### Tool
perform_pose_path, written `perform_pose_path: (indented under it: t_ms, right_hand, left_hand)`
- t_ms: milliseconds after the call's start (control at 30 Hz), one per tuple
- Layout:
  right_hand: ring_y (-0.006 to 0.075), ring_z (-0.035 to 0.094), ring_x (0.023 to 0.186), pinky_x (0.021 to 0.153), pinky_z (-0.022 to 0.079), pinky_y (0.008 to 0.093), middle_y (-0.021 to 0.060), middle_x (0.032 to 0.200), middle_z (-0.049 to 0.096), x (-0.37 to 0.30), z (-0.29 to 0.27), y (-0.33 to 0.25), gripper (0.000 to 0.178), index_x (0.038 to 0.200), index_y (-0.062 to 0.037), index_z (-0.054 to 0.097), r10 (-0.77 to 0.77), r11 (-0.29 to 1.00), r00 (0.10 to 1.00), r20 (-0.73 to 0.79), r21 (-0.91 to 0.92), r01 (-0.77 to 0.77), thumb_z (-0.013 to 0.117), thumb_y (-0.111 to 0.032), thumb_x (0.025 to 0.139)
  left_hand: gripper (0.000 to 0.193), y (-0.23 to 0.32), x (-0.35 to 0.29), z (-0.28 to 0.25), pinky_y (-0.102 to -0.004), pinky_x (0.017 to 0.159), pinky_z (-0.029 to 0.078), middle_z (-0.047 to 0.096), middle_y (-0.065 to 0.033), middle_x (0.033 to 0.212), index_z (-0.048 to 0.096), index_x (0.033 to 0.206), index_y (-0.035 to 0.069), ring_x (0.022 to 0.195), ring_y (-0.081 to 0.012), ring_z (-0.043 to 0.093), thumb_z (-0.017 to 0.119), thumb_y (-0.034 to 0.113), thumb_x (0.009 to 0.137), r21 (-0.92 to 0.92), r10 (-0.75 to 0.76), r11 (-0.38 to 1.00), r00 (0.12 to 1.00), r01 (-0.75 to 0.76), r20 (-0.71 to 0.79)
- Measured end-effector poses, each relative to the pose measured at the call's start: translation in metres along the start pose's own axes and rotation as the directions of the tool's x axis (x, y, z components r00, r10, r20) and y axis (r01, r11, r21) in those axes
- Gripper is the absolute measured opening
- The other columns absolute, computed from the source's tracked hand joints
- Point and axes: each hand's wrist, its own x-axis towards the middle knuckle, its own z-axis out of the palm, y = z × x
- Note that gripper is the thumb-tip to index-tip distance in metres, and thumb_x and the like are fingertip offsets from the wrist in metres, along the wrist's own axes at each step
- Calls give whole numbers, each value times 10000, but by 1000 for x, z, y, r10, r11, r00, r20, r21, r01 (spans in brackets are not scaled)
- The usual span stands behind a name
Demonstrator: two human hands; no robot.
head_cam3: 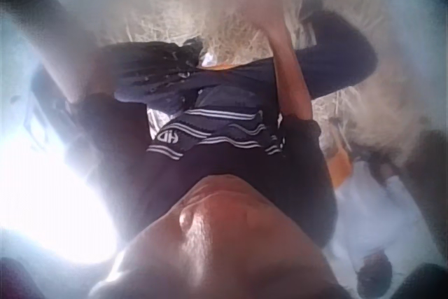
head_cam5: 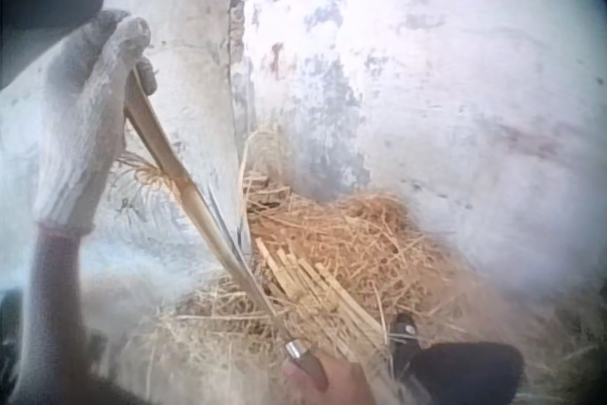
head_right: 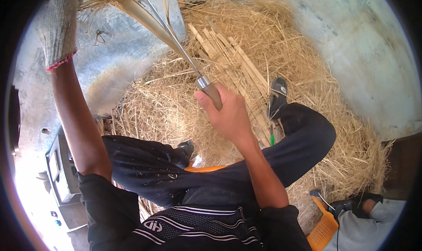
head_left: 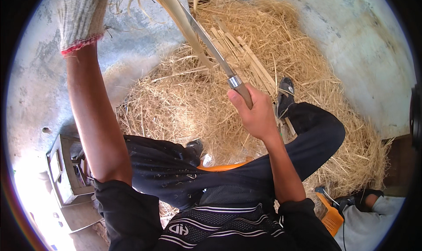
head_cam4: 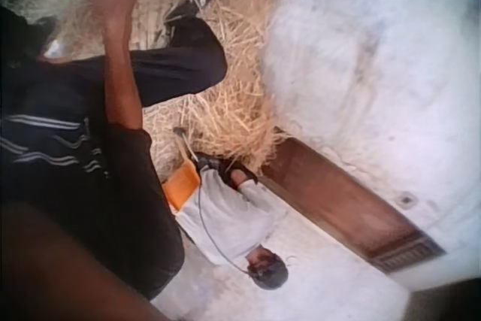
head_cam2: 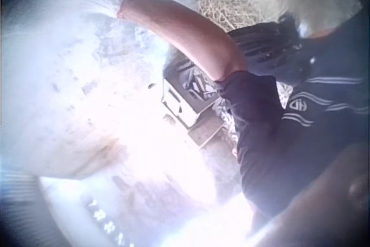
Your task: The person sits on a straw-covered floor and uses a green utility knife to shave the surface of a bamboo stick. They hold the stick with a gloved left hand and scrape it with the knife in their right hand, occasionally switching to a larger knife to split the bamboo.
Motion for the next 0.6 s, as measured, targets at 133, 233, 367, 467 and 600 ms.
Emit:
perform_pose_path:
  t_ms: [133,233,367,467,600]
  right_hand:
    - [163,512,545,543,413,344,66,600,544,5,4,0,416,917,-16,661,47,998,999,8,52,-48,638,-429,964]
    - [174,540,532,536,424,350,73,592,557,9,13,9,403,909,-19,658,80,997,996,-26,-4,-80,643,-419,962]
    - [210,572,488,502,432,360,80,560,561,10,20,-7,388,886,-13,628,-87,994,986,-145,-70,78,650,-394,959]
    - [238,594,474,489,445,365,94,547,564,19,20,-37,376,896,-3,609,-227,972,956,-183,20,235,643,-371,965]
    - [356,668,588,559,502,433,179,640,641,23,66,38,391,942,13,602,84,992,992,-91,-91,-93,608,-376,979]
  left_hand:
    - [175,-13,-29,19,-251,615,449,568,-4,715,603,981,69,641,-83,532,571,238,1013,34,-89,995,996,89,14]
    - [124,-27,-37,18,-259,620,458,514,-1,702,551,953,56,652,-86,525,556,163,1013,-92,-134,986,988,141,79]
    - [122,-40,-37,18,-256,615,448,520,-4,710,553,945,55,662,-85,527,542,153,1017,-119,-147,980,984,159,99]
    - [126,-35,-33,12,-252,612,439,519,-4,709,556,944,55,661,-86,521,542,156,1018,-86,-167,980,974,181,154]
    - [124,-44,-42,12,-247,609,427,519,-1,707,562,948,56,660,-83,510,542,156,1018,-45,-124,990,984,130,125]
